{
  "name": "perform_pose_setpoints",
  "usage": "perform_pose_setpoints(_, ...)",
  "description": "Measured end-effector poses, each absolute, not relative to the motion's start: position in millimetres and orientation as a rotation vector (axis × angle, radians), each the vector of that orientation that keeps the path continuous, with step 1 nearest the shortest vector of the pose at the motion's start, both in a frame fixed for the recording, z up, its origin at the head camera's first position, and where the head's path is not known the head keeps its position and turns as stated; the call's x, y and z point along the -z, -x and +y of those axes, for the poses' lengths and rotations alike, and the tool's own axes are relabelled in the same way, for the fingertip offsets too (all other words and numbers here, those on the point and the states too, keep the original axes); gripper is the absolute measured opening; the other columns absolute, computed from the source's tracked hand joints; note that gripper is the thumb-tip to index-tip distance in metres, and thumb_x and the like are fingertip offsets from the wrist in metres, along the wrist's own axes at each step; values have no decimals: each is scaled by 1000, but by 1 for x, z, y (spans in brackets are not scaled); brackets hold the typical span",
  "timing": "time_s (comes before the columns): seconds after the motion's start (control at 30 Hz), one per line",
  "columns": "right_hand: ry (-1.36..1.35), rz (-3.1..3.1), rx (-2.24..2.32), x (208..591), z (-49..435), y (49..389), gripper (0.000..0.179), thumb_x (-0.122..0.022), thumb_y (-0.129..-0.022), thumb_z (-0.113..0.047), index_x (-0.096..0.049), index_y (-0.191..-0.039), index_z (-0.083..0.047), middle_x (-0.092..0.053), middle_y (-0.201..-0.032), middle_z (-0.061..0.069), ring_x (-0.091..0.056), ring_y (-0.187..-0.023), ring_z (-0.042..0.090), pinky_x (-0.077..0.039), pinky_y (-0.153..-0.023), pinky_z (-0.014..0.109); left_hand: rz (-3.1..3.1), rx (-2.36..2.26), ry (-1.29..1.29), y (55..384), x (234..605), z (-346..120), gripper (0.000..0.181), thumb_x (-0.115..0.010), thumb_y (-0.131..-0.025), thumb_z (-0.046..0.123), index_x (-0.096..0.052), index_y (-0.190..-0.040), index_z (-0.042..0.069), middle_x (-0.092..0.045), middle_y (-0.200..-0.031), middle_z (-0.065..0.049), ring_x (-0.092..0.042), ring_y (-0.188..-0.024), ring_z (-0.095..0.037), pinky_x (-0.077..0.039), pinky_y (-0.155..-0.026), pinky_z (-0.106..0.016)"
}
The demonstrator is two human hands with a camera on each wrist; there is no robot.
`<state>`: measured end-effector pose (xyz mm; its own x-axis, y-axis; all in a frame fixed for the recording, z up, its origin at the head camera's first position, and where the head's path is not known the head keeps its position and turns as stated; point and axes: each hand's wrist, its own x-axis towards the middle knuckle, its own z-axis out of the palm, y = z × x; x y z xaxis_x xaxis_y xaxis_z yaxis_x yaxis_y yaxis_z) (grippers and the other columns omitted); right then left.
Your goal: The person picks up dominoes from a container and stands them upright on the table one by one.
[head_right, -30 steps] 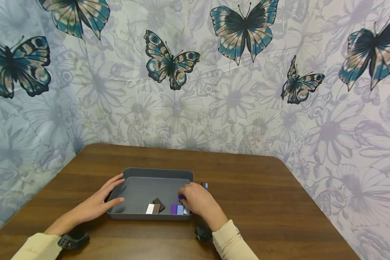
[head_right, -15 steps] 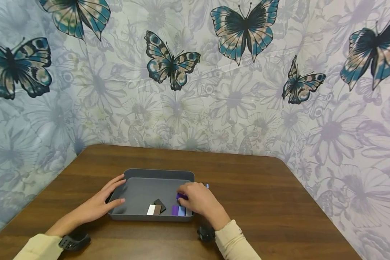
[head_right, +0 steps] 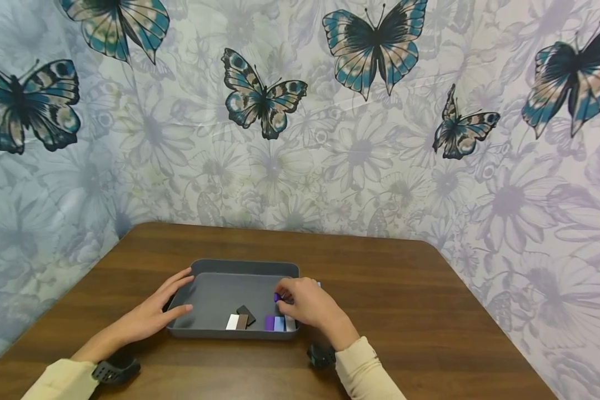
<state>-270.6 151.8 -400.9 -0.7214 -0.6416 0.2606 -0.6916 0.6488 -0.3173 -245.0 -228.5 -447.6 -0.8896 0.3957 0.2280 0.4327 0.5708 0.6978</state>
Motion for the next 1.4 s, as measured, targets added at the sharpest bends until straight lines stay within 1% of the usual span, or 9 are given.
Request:
perform_pose_setpoints(0.23, -1101, -2745, -683, 397, 156, 271, 17, -73, -96, -15, -71, -112, -11, -76, -103, -1, -73, -92, 8, -59, -83, 27, -2725, 1212, 729, 245, 451, -228, 74, -64, -103, 37, -33, -158, -2, -16, -170, -19, -20, -152, -51, -31, -109, -73)
perform_pose_setpoints(0.47, -1080, -2704, -788, 388, 164, 272, 19, -74, -96, -14, -71, -114, -11, -76, -103, -3, -73, -92, 8, -59, -82, 26, -2726, 1216, 727, 245, 448, -228, 75, -65, -102, 37, -33, -158, -2, -16, -170, -19, -20, -152, -51, -31, -109, -73)
perform_pose_setpoints(0.6, -1072, -2666, -850, 382, 170, 273, 22, -73, -96, -13, -72, -118, -13, -76, -106, -4, -72, -93, 7, -59, -82, 27, -2722, 1216, 731, 246, 449, -228, 74, -65, -102, 36, -34, -157, -2, -16, -170, -19, -20, -152, -51, -31, -109, -73)
perform_pose_setpoints(0.77, -1074, -2628, -944, 379, 176, 275, 24, -72, -97, -13, -73, -120, -18, -77, -110, 0, -72, -95, 6, -59, -83, 29, -2716, 1208, 737, 246, 450, -228, 74, -65, -103, 36, -34, -157, -3, -17, -169, -19, -21, -152, -51, -31, -109, -72)
perform_pose_setpoints(0.9, -1048, -2605, -997, 377, 180, 275, 24, -72, -98, -14, -73, -121, -15, -77, -110, 0, -72, -96, 7, -60, -85, 32, -2716, 1215, 737, 245, 450, -228, 74, -64, -103, 37, -34, -157, -3, -17, -169, -19, -21, -152, -51, -31, -109, -73)
perform_pose_setpoints(1.07, -1029, -2568, -1043, 371, 185, 274, 24, -74, -97, -12, -73, -120, -9, -76, -110, -1, -74, -98, 13, -60, -87, 35, -2719, 1227, 740, 244, 449, -227, 74, -64, -103, 37, -33, -158, -3, -16, -170, -19, -20, -152, -51, -31, -108, -73)
perform_pose_setpoints(1.23, -999, -2559, -1089, 365, 192, 274, 23, -74, -95, -9, -73, -118, -14, -77, -110, 3, -75, -98, 15, -59, -87, 32, -2724, 1223, 741, 244, 449, -228, 74, -64, -103, 38, -33, -158, -3, -16, -170, -20, -20, -152, -51, -32, -108, -73)
perform_pose_setpoints(1.4, -946, -2558, -1097, 363, 201, 277, 24, -72, -96, -5, -73, -116, -17, -78, -103, 1, -76, -96, 16, -59, -85, 31, -2728, 1222, 734, 244, 449, -228, 74, -64, -103, 38, -33, -158, -2, -16, -170, -19, -20, -152, -52, -32, -107, -73)
